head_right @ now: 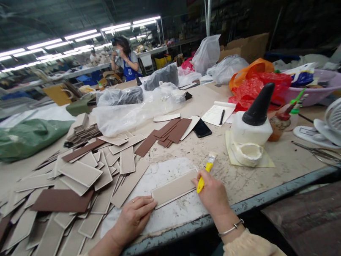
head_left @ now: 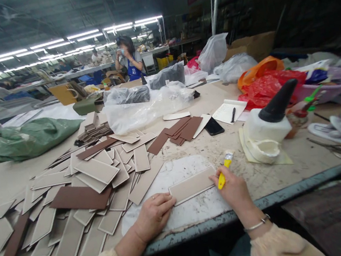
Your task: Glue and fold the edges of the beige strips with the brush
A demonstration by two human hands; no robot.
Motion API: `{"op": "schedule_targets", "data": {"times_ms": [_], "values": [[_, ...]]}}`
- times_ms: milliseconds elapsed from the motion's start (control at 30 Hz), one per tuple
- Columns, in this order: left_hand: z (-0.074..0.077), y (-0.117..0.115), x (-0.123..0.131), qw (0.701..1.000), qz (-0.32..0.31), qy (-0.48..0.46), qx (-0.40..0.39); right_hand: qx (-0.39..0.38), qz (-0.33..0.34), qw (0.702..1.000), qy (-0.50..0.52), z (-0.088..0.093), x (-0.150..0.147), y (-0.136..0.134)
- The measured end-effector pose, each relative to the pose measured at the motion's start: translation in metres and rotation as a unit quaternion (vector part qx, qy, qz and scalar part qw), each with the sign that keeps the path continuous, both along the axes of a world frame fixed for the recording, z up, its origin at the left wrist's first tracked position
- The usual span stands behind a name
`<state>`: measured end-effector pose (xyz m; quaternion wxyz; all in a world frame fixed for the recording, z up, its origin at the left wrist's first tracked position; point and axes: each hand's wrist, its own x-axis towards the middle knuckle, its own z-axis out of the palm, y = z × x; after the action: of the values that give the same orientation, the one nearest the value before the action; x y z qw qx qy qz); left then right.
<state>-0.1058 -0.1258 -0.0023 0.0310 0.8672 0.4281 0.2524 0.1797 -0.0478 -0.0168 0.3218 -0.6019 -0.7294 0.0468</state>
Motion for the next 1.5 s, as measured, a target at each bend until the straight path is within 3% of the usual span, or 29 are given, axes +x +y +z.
{"op": "schedule_targets", "data": {"times_ms": [400,667,933,1000,1167,1500], "values": [[-0.003,0.0,0.001,1.0,0.001,-0.002,-0.007,0.0,-0.025,0.999,0.047,-0.004,0.004,0.002],[-0.002,-0.002,0.002,1.0,0.009,-0.012,-0.01,-0.018,-0.056,0.996,0.062,0.005,0.003,0.002],[0.0,-0.001,0.003,0.999,0.01,-0.027,-0.016,-0.035,-0.033,0.976,0.212,0.009,0.007,-0.001],[0.001,-0.001,0.004,0.999,0.009,-0.025,-0.017,-0.015,-0.022,0.977,0.209,0.008,0.008,-0.002],[0.002,0.0,0.005,1.0,0.004,-0.019,-0.015,0.117,0.016,0.986,0.117,0.013,0.008,-0.006],[0.005,0.0,0.008,0.999,0.003,-0.022,-0.023,0.176,0.072,0.981,0.046,0.021,-0.002,-0.013]]}}
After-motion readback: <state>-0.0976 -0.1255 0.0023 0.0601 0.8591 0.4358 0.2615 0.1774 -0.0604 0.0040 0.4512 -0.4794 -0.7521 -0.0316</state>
